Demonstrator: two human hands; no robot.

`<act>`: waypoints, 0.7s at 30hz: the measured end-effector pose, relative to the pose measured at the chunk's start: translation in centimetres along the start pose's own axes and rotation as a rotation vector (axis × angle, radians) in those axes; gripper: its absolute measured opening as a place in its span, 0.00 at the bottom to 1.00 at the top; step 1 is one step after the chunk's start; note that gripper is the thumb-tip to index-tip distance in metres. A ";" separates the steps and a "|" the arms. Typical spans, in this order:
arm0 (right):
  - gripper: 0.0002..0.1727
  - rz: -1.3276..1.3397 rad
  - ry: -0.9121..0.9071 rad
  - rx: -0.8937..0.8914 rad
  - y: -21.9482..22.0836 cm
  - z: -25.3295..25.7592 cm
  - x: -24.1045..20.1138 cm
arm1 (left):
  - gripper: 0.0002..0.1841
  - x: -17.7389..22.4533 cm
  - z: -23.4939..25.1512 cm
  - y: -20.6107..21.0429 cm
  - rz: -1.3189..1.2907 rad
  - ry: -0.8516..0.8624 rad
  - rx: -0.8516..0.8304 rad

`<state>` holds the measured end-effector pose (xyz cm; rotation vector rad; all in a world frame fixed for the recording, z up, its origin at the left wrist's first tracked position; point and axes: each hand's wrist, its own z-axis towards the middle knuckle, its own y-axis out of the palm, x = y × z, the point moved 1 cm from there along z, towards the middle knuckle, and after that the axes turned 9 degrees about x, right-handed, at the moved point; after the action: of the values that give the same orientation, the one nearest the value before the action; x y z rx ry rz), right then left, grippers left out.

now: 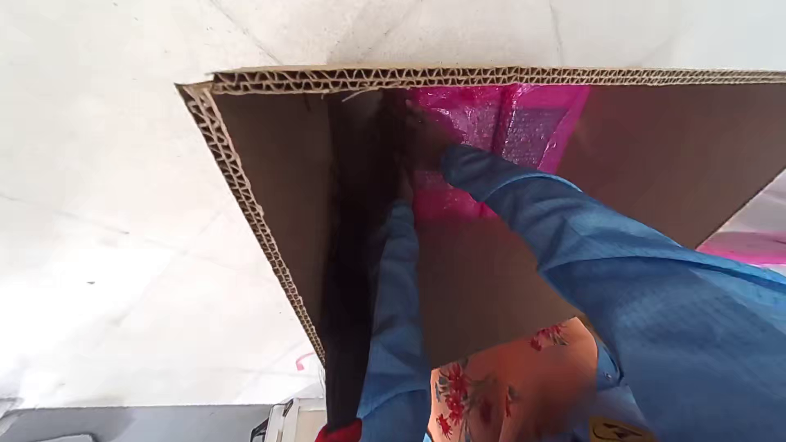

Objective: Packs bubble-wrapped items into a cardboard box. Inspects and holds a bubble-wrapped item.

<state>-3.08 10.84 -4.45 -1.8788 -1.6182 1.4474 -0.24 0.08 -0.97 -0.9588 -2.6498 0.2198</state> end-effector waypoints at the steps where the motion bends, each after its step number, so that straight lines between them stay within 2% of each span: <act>1: 0.33 0.004 -0.024 0.130 0.8 -0.9 0.2 | 0.27 -0.2 -0.4 0.4 -0.040 -0.026 0.086; 3: 0.29 -0.060 0.040 0.469 1.7 -4.0 0.3 | 0.28 -0.7 -1.8 1.6 -0.160 -0.110 0.336; 5: 0.29 -0.155 0.271 0.711 1.3 -7.3 1.1 | 0.32 -1.4 -3.4 3.3 -0.056 -0.103 0.501; 7: 0.31 -0.253 0.408 0.848 1.5 -8.8 3.0 | 0.39 -3.3 -4.3 7.0 0.070 0.079 0.727; 9: 0.34 -0.263 0.399 0.846 0.8 -8.4 4.9 | 0.51 -4.7 -4.2 11.2 0.108 0.315 0.887; 10: 0.34 -0.230 0.396 0.790 0.2 -7.7 5.5 | 0.58 -5.0 -4.5 11.9 0.183 0.331 0.795; 12: 0.35 -0.132 0.447 0.548 -1.1 -6.1 6.5 | 0.70 -5.2 -3.8 12.2 0.383 0.214 0.515; 13: 0.36 -0.071 0.487 0.399 -1.4 -5.3 7.0 | 0.73 -5.6 -3.0 12.3 0.477 0.179 0.454; 16: 0.38 0.033 0.547 0.158 -2.2 -3.7 8.1 | 0.78 -5.6 -1.2 12.3 0.563 0.176 0.441; 18: 0.39 0.051 0.585 0.067 -3.7 -4.7 6.5 | 0.79 -5.8 -2.2 11.5 0.611 0.186 0.366; 20: 0.40 0.063 0.594 0.076 -5.4 -6.7 3.4 | 0.80 -5.4 -3.5 9.1 0.746 0.273 0.241; 21: 0.41 0.100 0.597 0.093 -6.2 -8.6 1.2 | 0.76 -5.0 -4.6 7.3 0.819 0.349 0.147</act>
<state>0.00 17.22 3.49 -2.0895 -1.1649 0.8446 9.29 2.58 0.35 -1.7859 -1.7830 0.3746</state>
